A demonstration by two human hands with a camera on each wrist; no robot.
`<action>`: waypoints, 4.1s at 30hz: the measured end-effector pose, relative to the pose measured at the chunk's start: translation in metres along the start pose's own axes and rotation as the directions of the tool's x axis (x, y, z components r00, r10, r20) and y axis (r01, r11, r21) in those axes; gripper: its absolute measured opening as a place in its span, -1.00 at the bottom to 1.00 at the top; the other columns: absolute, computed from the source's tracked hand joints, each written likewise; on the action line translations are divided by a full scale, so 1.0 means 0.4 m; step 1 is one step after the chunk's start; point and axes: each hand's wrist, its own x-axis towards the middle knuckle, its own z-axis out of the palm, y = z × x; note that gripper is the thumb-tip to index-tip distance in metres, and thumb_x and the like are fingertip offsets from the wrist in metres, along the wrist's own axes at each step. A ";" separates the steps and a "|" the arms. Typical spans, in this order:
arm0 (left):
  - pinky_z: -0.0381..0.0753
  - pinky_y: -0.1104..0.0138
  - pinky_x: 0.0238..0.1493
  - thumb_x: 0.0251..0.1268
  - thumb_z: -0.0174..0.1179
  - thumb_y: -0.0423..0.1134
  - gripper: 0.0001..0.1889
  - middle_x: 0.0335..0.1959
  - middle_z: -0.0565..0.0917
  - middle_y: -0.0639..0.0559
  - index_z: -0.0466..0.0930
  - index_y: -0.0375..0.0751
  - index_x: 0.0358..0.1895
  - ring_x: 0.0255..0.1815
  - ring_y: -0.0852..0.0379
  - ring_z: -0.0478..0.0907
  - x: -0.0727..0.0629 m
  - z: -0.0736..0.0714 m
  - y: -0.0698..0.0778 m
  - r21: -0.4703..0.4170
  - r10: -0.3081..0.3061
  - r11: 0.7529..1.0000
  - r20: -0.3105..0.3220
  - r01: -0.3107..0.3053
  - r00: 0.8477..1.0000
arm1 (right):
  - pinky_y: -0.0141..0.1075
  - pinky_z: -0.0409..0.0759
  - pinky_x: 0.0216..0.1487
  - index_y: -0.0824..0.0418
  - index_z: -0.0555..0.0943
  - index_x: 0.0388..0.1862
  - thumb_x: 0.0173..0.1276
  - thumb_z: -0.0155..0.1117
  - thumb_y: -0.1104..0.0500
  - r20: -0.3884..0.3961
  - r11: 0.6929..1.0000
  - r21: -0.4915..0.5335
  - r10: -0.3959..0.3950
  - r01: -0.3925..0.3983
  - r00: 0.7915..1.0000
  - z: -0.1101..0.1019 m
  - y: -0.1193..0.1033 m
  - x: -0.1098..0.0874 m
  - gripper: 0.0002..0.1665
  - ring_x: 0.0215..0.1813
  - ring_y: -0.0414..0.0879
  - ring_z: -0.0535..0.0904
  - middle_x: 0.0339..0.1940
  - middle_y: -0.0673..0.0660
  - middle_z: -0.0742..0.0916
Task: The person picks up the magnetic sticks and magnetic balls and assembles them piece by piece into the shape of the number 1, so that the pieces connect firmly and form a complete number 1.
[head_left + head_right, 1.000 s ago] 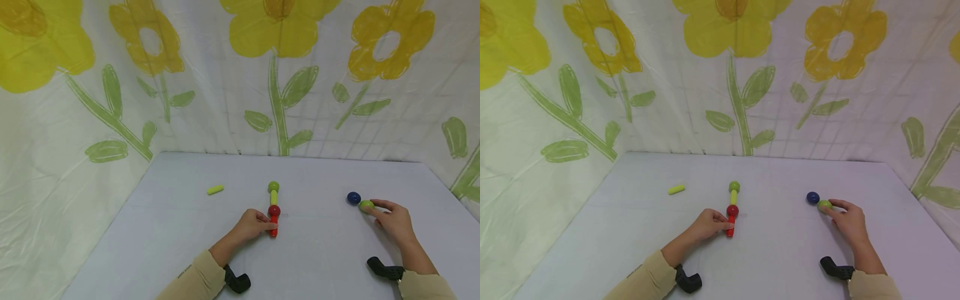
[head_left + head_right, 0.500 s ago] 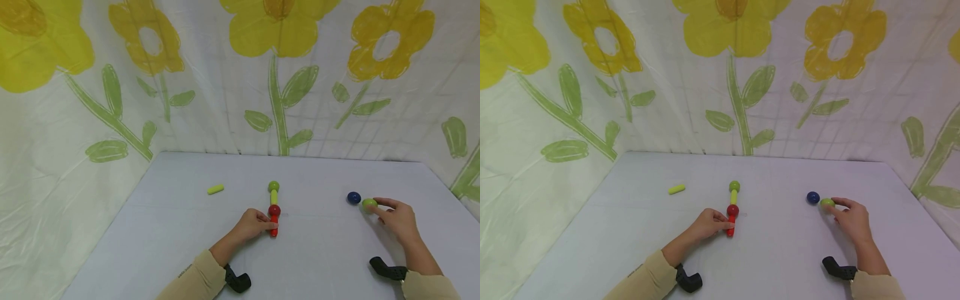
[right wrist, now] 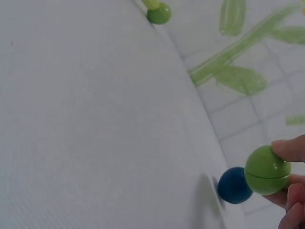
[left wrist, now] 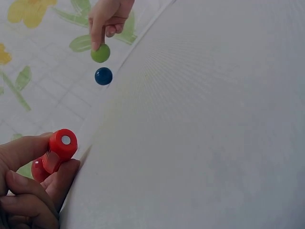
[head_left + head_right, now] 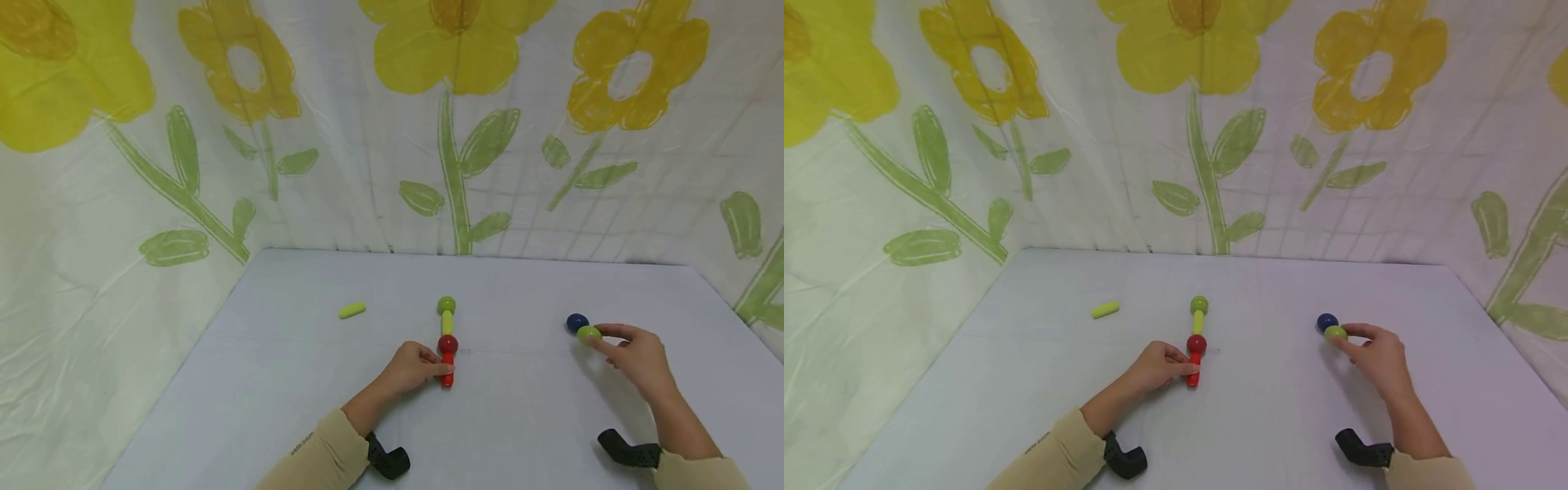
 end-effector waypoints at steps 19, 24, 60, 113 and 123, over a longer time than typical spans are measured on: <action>0.35 0.43 -0.53 0.01 0.39 -0.14 -0.75 -0.59 0.53 0.07 0.63 -0.28 -0.39 -0.54 0.21 0.36 0.001 -0.002 0.003 0.003 -0.037 0.999 -0.007 0.037 0.999 | -0.37 0.25 -0.66 0.32 0.60 0.00 0.15 0.36 -0.08 0.064 0.968 -0.035 -0.245 0.247 0.967 0.078 -0.119 -0.032 -0.41 -0.64 -0.22 0.29 -0.71 0.00 0.44; 0.33 0.41 -0.50 0.00 0.39 -0.15 -0.75 -0.53 0.52 0.06 0.64 -0.29 -0.41 -0.47 0.19 0.35 0.005 -0.005 0.009 0.010 -0.043 0.999 0.003 0.043 0.999 | -0.39 0.24 -0.65 0.31 0.61 -0.03 0.13 0.38 -0.02 0.065 0.957 -0.047 -0.283 0.286 0.957 0.100 -0.135 -0.040 -0.47 -0.63 -0.23 0.27 -0.70 0.00 0.45; 0.21 0.42 -0.57 0.00 0.39 -0.12 -0.75 -0.61 0.46 0.11 0.65 -0.26 -0.44 -0.54 0.20 0.27 0.091 -0.005 0.031 0.003 -0.066 0.998 -0.054 0.066 0.996 | -0.41 0.22 -0.65 0.26 0.65 -0.09 0.08 0.43 0.11 0.199 0.944 0.020 -0.326 0.329 0.924 0.208 -0.224 -0.080 -0.59 -0.65 -0.23 0.26 -0.67 0.02 0.48; 0.28 0.45 -0.60 0.03 0.37 -0.12 -0.73 -0.62 0.49 0.14 0.65 -0.30 -0.39 -0.61 0.24 0.31 0.082 -0.013 0.015 -0.029 -0.002 1.000 -0.046 0.000 0.999 | -0.38 0.47 -0.53 0.35 0.63 -0.18 0.02 0.48 0.05 0.346 0.928 0.369 -0.180 0.042 0.921 0.344 -0.269 -0.106 -0.52 -0.59 -0.20 0.48 -0.33 0.12 0.73; 0.25 0.46 -0.61 0.05 0.36 -0.14 -0.74 -0.67 0.48 0.15 0.67 -0.32 -0.40 -0.64 0.26 0.29 0.078 -0.016 0.018 -0.045 0.030 0.999 -0.028 -0.031 0.999 | -0.38 0.48 -0.51 0.40 0.61 -0.18 0.06 0.45 0.07 0.366 0.903 0.429 -0.174 0.000 0.914 0.350 -0.259 -0.100 -0.53 -0.57 -0.20 0.49 -0.40 0.12 0.74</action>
